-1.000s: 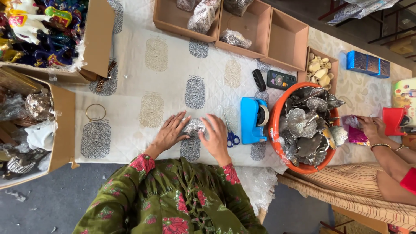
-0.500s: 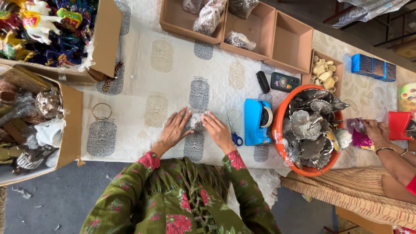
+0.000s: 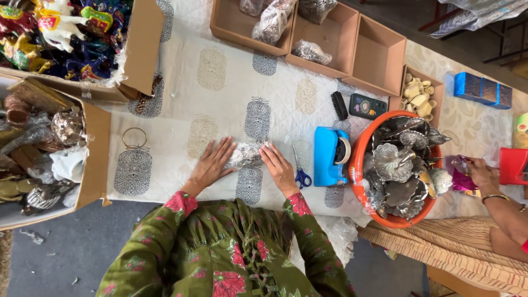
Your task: Wrapping small decorative figurines in bubble wrap and organizing them into cardboard boxes for storage or shipping.
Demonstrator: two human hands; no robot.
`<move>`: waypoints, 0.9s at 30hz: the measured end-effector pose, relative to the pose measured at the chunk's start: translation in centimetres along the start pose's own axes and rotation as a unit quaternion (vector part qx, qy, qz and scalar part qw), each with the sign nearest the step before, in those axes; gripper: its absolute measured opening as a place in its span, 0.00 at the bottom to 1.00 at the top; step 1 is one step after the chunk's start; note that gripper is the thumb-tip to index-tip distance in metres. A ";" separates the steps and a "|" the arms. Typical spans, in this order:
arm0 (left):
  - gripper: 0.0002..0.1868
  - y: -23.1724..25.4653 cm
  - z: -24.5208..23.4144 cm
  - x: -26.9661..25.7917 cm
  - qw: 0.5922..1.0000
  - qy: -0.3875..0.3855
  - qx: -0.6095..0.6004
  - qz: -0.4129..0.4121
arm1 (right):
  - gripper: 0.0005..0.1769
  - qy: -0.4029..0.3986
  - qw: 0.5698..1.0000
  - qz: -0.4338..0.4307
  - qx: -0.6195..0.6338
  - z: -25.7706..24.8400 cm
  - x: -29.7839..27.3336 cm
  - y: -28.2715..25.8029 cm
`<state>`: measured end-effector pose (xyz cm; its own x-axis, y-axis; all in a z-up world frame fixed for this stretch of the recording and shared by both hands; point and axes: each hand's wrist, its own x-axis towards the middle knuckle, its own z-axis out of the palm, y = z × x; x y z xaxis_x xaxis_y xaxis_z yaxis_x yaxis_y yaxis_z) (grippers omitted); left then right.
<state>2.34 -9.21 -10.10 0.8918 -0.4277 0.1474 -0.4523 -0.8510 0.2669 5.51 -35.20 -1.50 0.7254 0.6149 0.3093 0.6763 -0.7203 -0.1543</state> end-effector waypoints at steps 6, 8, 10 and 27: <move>0.52 -2.6 1.1 -2.6 0.992 0.019 -0.119 -0.030 | 0.25 -0.002 1.000 -0.002 -0.007 0.5 -0.5 0.3; 0.52 -1.0 -0.4 0.1 0.991 0.004 -0.113 -0.067 | 0.25 -0.006 1.000 -0.004 -0.011 0.5 -0.5 0.3; 0.52 0.5 -1.0 2.3 0.989 -0.012 -0.107 -0.104 | 0.26 -0.010 1.000 -0.005 -0.017 0.3 -0.5 0.2; 0.43 1.5 -0.1 3.5 0.986 0.020 -0.135 0.093 | 0.24 0.042 0.993 0.093 0.062 -4.1 0.0 -1.3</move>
<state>4.76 -11.94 -9.12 0.7944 -0.5515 0.2545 -0.5995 -0.6444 0.4747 4.10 -35.58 2.51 0.8300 0.4422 0.3400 0.5455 -0.7710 -0.3286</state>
